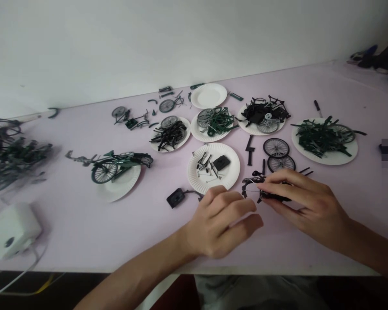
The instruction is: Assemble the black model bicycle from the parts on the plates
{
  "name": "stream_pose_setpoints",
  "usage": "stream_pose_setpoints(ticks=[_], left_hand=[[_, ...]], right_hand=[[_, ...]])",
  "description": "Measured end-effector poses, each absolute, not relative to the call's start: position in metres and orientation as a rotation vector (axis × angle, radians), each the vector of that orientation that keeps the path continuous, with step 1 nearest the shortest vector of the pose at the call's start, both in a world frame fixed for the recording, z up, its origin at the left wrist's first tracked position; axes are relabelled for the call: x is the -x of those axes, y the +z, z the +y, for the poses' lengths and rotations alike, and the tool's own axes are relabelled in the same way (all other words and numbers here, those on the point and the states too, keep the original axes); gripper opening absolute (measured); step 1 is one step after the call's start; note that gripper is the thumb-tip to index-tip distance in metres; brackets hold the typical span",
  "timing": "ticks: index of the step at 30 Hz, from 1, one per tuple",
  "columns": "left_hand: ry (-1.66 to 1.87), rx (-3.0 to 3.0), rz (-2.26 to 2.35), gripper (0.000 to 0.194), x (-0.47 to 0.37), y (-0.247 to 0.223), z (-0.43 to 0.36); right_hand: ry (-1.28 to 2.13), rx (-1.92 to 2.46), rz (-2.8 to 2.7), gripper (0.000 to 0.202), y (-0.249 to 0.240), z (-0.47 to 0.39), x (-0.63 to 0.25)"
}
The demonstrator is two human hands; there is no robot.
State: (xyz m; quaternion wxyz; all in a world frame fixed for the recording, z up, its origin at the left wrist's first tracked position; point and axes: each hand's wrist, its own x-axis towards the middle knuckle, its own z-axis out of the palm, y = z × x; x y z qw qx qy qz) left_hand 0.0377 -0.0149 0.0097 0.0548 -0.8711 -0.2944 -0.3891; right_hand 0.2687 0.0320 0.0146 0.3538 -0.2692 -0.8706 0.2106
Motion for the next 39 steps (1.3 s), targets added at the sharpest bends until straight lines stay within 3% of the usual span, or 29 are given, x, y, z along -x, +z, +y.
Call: stream_pose_setpoints(ticks=[6,12,29,39], left_hand=[[-1.028,2.505,-1.115,0.022,-0.041,0.0,-0.011],[-1.075,2.534,-1.076,0.004,-0.039,-0.003,-0.01],[-1.07,2.508,-1.132,0.016,-0.05,-0.005,-0.015],[-1.049,2.495,-1.01,0.002,-0.048,-0.005,-0.011]], right_hand=[[0.64,0.682,-2.203,0.022,0.014,0.035,-0.265],[0.724,0.72,-2.193,0.017,0.011,0.035,-0.264],[0.939,0.776,-2.035,0.011,0.007,0.037,-0.261],[0.976,0.859,-1.971,0.013,0.004,0.035,-0.257]])
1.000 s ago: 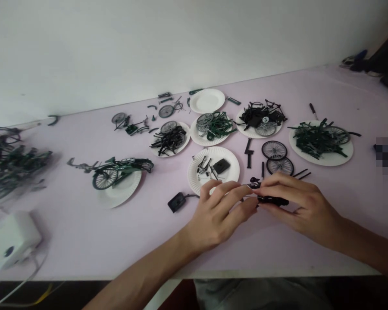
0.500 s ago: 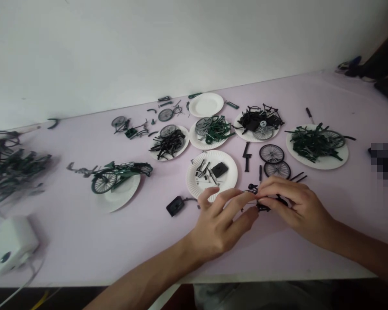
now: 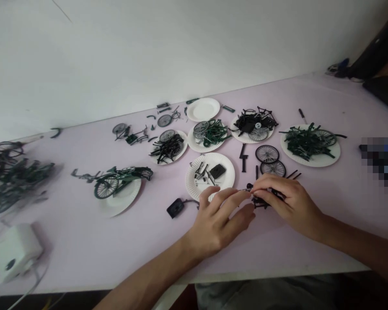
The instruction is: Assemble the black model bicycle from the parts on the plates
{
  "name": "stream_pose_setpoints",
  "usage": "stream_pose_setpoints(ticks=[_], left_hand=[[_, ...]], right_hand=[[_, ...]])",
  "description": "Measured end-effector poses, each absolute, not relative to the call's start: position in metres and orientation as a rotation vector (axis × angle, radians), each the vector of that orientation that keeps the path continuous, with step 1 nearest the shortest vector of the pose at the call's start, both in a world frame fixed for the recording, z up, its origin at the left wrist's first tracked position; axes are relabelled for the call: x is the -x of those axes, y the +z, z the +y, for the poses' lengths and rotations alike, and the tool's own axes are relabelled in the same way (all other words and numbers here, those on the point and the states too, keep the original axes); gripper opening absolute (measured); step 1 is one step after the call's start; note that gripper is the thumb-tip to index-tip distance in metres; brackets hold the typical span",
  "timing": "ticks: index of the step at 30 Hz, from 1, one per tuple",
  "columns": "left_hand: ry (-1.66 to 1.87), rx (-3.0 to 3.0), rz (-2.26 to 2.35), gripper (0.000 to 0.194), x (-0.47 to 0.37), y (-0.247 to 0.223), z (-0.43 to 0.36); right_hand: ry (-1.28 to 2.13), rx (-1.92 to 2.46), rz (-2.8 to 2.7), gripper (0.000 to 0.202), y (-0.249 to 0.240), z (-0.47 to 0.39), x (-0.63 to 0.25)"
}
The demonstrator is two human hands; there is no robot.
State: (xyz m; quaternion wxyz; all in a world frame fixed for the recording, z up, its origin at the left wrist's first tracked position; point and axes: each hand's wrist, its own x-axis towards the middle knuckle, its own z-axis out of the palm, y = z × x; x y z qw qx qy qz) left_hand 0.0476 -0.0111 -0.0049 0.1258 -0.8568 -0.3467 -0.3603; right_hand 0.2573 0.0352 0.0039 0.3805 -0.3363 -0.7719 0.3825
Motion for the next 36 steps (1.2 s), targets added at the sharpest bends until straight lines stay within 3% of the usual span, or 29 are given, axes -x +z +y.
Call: stream_pose_setpoints(ticks=[4,8,19,25,36], left_hand=[[-1.119,2.394,-1.012,0.023,-0.039,0.006,-0.012],[-1.1,2.226,-1.167,0.023,-0.025,0.015,-0.008],[-0.25,2.649,-1.2,0.032,-0.08,0.009,0.055],[0.022,2.922,-1.089,0.054,-0.112,0.011,0.102],[-0.267,2.999,-1.092,0.034,-0.1,0.006,0.116]], right_hand=[[0.96,0.876,-1.911,0.012,0.007,0.037,-0.259],[0.872,0.956,-1.829,0.013,0.02,0.045,-0.273],[0.416,1.011,-1.669,0.013,0.025,0.078,-0.303],[0.428,0.943,-1.737,0.014,0.016,0.088,-0.303],[0.706,1.118,-1.549,0.022,0.007,0.097,-0.305]])
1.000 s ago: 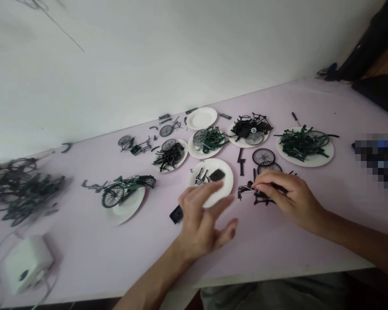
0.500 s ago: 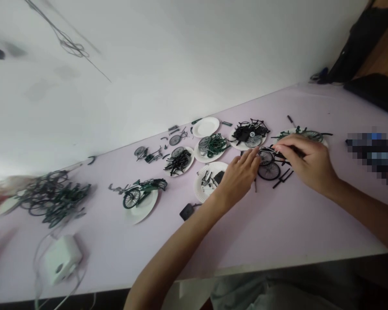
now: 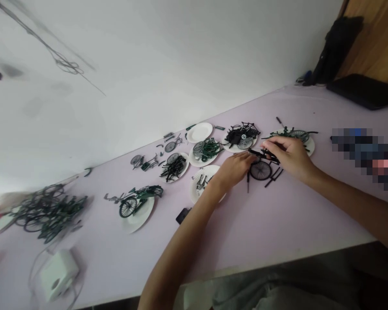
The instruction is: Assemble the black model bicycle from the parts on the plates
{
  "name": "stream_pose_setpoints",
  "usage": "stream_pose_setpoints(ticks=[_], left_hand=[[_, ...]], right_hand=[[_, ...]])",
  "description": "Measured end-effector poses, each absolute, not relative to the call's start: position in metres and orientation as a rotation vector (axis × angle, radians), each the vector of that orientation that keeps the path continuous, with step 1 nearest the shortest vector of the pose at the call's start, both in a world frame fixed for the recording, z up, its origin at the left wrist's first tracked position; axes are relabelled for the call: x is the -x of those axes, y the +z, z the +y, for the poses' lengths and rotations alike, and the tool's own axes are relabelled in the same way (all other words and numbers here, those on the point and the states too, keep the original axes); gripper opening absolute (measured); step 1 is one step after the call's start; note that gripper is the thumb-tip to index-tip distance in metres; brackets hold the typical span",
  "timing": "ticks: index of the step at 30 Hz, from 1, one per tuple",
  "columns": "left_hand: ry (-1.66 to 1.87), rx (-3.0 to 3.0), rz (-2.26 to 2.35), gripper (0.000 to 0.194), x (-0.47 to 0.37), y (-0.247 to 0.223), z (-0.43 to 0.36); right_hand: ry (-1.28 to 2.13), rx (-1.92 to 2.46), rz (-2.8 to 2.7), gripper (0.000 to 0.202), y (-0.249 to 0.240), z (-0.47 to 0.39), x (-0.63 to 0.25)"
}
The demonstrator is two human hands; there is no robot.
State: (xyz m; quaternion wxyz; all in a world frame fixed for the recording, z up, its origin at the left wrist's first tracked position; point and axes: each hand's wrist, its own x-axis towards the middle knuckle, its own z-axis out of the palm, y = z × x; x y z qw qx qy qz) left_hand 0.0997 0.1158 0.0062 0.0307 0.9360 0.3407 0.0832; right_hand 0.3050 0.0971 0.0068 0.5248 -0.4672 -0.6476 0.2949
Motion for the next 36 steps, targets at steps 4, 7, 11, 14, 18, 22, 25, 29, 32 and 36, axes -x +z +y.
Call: stream_pose_setpoints(ticks=[4,7,11,14,18,22,25,29,32,36], left_hand=[[0.426,-2.783,1.066,0.027,-0.059,0.03,0.1],[0.484,-2.702,1.082,0.017,-0.027,0.053,0.07],[0.808,-2.538,1.062,0.013,-0.011,0.057,0.027],[1.071,-2.624,0.969,0.015,-0.015,0.044,0.008],[1.185,-2.837,0.865,0.018,-0.02,0.034,-0.002],[1.239,-2.872,0.922,0.018,-0.02,0.033,-0.01],[1.179,-2.947,0.871,0.016,-0.026,0.033,-0.015],[1.069,-3.001,0.874,0.015,-0.035,0.036,-0.021],[1.105,-2.993,0.872,0.014,-0.039,0.037,-0.025],[1.08,-2.959,0.882,0.011,-0.041,0.036,-0.027]], right_hand=[[0.793,1.131,-1.547,0.026,0.007,0.092,-0.302],[0.879,1.115,-1.588,0.029,0.009,0.084,-0.297],[0.961,1.087,-1.678,0.03,0.011,0.071,-0.288],[1.005,1.075,-1.725,0.028,0.012,0.063,-0.28],[1.107,1.084,-1.756,0.027,0.014,0.057,-0.273],[1.189,1.065,-1.799,0.028,0.014,0.054,-0.27],[1.152,1.056,-1.831,0.028,0.014,0.052,-0.269],[1.092,1.057,-1.879,0.025,0.013,0.048,-0.267],[1.081,1.017,-1.915,0.022,0.012,0.047,-0.267],[1.094,0.94,-1.928,0.022,0.009,0.046,-0.266]])
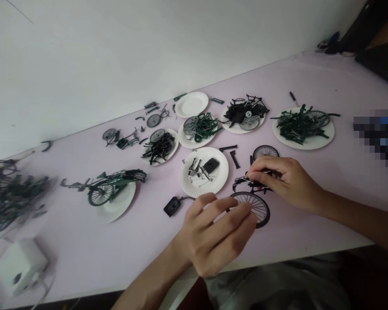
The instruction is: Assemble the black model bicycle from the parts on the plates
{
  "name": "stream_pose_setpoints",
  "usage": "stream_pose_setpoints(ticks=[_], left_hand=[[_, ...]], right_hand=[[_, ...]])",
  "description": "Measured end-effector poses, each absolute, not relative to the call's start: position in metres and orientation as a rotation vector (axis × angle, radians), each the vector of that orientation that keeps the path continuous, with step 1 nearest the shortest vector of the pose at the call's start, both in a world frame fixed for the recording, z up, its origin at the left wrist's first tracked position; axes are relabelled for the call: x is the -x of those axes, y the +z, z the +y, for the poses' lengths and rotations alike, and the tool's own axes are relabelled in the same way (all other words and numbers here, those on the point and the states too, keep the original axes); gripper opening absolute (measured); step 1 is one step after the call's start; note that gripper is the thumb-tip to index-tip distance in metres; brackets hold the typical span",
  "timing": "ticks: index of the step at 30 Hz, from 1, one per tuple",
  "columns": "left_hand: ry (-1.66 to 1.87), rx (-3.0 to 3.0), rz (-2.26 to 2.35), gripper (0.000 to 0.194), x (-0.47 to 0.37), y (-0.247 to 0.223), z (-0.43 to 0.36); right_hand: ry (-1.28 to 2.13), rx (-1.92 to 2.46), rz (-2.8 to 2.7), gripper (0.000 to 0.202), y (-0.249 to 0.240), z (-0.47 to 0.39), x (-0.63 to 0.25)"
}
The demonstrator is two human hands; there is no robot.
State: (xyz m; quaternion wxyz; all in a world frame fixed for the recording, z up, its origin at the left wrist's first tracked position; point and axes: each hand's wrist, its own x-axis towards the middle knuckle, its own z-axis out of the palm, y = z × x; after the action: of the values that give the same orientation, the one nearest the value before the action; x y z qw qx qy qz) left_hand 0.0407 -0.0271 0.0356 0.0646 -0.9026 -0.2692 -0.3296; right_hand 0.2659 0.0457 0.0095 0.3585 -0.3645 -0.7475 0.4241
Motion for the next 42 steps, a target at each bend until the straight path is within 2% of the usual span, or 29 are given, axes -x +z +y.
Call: stream_pose_setpoints(ticks=[16,28,42], left_hand=[[-1.03,2.818,-0.884,0.011,-0.047,0.009,-0.011],[-0.915,2.689,-0.84,0.01,-0.048,0.008,-0.009],[-0.98,2.592,-0.922,0.014,-0.043,0.004,-0.005]], right_hand=[[1.203,0.914,-1.881,0.014,0.008,0.042,-0.263],[1.189,0.914,-1.887,0.015,0.004,0.043,-0.266],[1.161,0.927,-1.857,0.013,0.007,0.043,-0.263]])
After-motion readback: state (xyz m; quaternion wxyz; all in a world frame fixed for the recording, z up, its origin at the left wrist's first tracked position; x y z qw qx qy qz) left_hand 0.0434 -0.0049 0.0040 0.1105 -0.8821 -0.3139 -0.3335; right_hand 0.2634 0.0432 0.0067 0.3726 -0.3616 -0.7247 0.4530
